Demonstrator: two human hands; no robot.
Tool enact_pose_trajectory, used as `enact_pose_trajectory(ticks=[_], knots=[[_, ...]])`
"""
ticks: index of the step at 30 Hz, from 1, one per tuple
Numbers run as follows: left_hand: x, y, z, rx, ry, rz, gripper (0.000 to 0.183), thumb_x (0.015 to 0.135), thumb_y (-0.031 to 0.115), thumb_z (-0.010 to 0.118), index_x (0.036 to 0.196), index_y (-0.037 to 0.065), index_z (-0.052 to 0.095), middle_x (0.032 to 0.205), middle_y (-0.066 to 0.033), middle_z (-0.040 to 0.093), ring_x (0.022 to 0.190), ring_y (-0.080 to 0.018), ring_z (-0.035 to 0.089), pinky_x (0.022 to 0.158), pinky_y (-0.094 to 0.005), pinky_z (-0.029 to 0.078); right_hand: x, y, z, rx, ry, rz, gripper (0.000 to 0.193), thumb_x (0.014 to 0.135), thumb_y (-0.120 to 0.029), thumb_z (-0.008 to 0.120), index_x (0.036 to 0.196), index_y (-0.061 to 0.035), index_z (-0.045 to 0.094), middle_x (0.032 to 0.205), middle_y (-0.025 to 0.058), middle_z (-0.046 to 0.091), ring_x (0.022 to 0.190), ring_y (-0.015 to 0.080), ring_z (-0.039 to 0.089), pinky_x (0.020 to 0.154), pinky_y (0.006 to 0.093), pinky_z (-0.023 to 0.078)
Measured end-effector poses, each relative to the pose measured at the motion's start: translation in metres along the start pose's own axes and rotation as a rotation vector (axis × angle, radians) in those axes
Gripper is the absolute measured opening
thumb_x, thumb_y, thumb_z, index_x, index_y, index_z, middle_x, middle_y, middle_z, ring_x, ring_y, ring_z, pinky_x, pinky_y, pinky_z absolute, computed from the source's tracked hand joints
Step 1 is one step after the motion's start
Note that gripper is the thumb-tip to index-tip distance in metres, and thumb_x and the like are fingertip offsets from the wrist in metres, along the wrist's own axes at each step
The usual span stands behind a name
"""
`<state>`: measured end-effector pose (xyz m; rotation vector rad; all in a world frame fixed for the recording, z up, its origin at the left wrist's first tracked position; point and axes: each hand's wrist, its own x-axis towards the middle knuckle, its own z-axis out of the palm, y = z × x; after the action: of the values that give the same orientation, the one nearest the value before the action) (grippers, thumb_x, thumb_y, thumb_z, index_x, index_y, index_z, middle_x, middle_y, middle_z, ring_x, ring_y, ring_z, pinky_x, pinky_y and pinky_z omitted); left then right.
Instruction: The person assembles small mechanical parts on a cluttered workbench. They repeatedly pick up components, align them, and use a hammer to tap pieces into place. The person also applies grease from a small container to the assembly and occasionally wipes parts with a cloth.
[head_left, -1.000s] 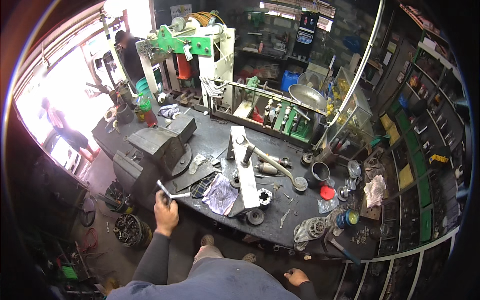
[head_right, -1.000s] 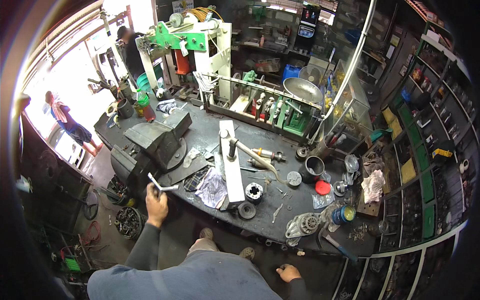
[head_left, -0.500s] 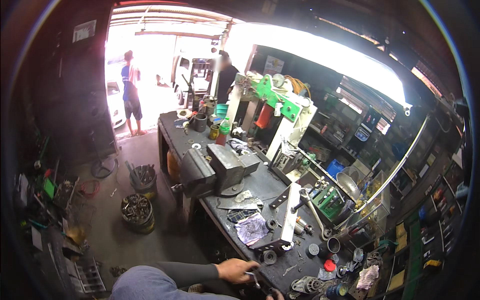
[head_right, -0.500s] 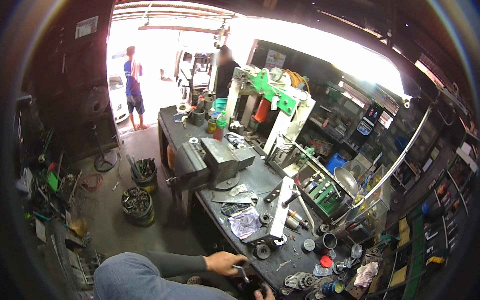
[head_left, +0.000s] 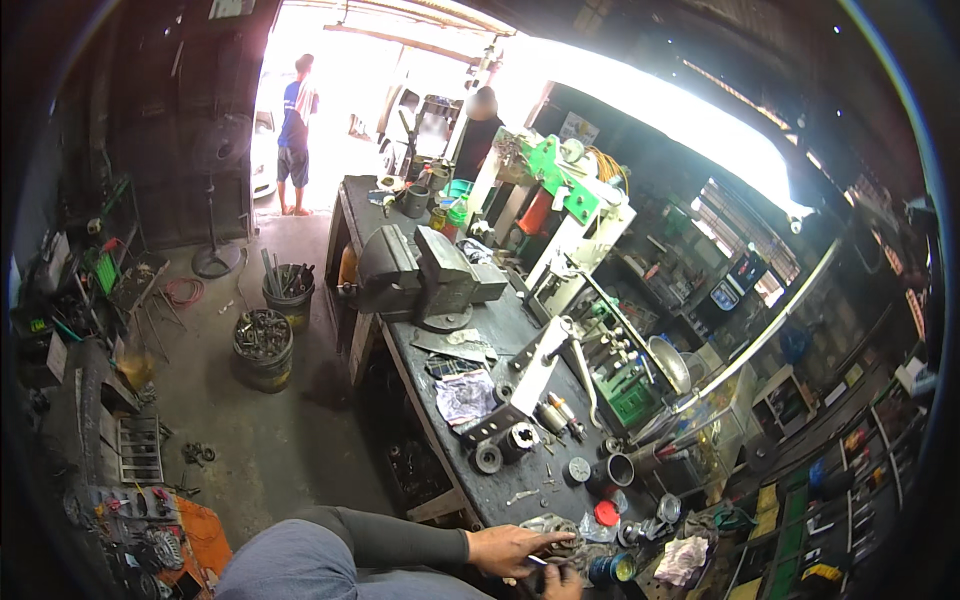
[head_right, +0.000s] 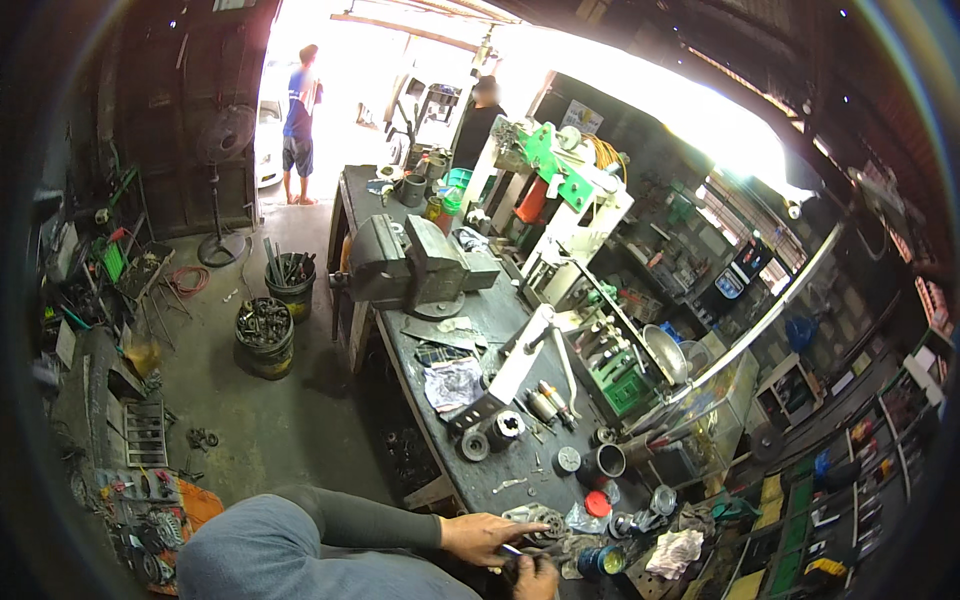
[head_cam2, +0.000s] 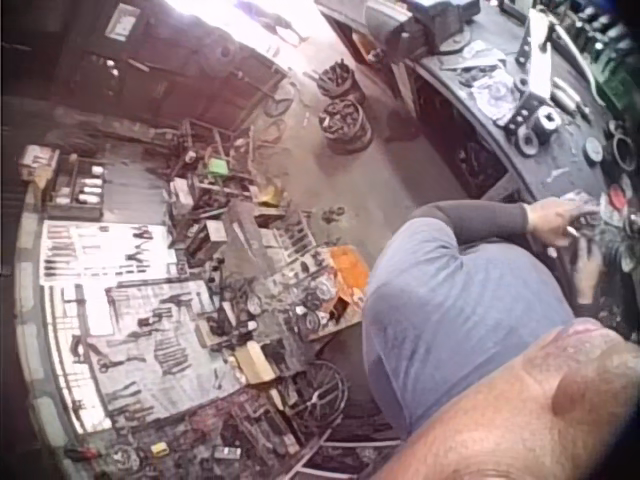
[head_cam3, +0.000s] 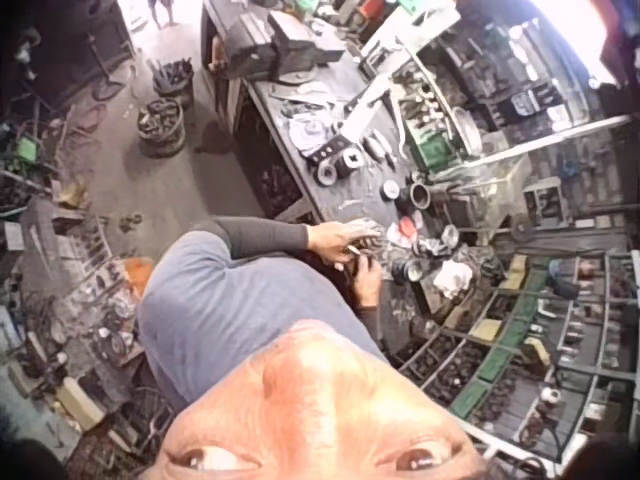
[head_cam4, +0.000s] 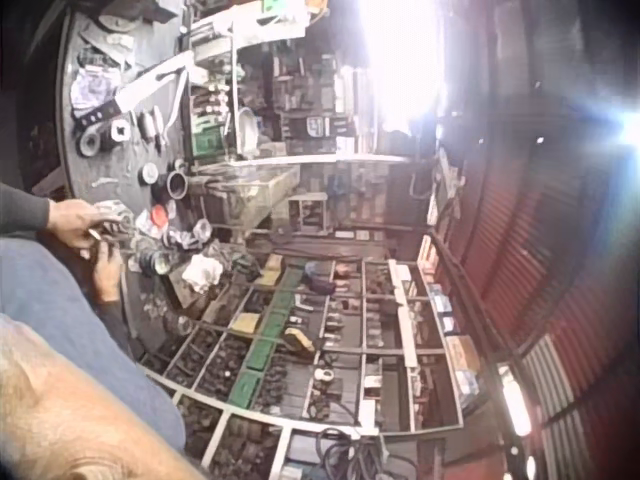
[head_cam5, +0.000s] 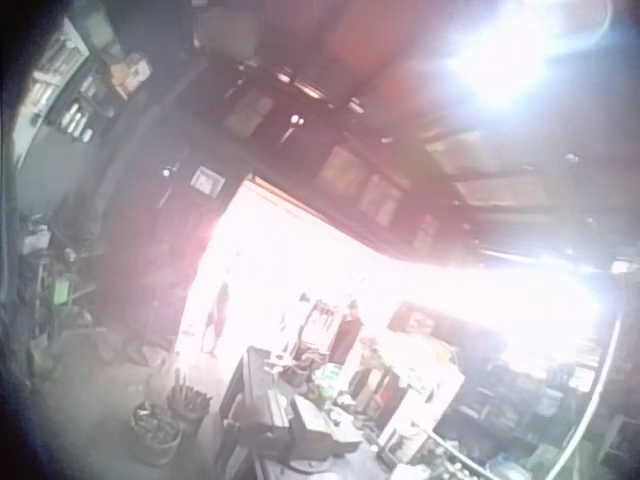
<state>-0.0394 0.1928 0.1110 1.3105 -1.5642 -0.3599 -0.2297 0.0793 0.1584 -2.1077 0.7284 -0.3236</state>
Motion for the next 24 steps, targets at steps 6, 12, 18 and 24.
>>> enact_pose_trajectory(ticks=[6, 12, 18, 24], knots=[[0.059, -0.027, 0.082, 0.394, -0.101, -0.074, 0.092, 0.09, 0.024, 0.082, 0.17, 0.011, 0.037, 0.162, -0.0257, 0.047, 0.151, -0.0466, 0.046, 0.124, -0.0551, 0.043, -0.03, 0.064, -0.091, 0.12, 0.269, 0.054, 0.036, 0.112, -0.026, 0.062, 0.12, 0.0077, 0.07, 0.106, 0.0179, 0.076, 0.09, 0.0266, 0.069, 0.083, 0.043, 0.056], [0.064, -0.076, 0.118, 0.59, -0.365, -0.092, 0.069, 0.095, 0.036, 0.079, 0.156, 0.013, 0.057, 0.172, -0.02, 0.042, 0.161, -0.0482, 0.032, 0.126, -0.0655, 0.035, -0.043, 0.086, -0.121, -0.06, 0.114, 0.156, 0.036, 0.11, -0.029, 0.064, 0.125, 0.003, 0.074, 0.107, 0.024, 0.079, 0.1, 0.0388, 0.075, 0.089, 0.0468, 0.057], [0.086, -0.083, 0.1, 0.541, -0.247, -0.136, 0.076, 0.096, 0.037, 0.077, 0.163, 0.016, 0.049, 0.172, -0.0199, 0.041, 0.157, -0.0455, 0.041, 0.124, -0.0646, 0.038, -0.039, 0.097, -0.102, -0.23, 0.177, 0.15, 0.038, 0.108, -0.026, 0.066, 0.128, 0.0051, 0.073, 0.118, 0.0282, 0.078, 0.111, 0.0429, 0.074, 0.098, 0.0483, 0.056], [0.115, -0.096, 0.075, 0.462, -0.514, -0.291, 0.091, 0.092, 0.049, 0.081, 0.167, 0.015, 0.043, 0.164, -0.0235, 0.049, 0.147, -0.0454, 0.052, 0.116, -0.0602, 0.049, 0.009, 0.052, -0.111, -0.271, 0.175, 0.1, 0.046, 0.105, -0.023, 0.069, 0.141, 0.0054, 0.067, 0.125, 0.0324, 0.074, 0.116, 0.048, 0.07, 0.101, 0.0468, 0.055]])
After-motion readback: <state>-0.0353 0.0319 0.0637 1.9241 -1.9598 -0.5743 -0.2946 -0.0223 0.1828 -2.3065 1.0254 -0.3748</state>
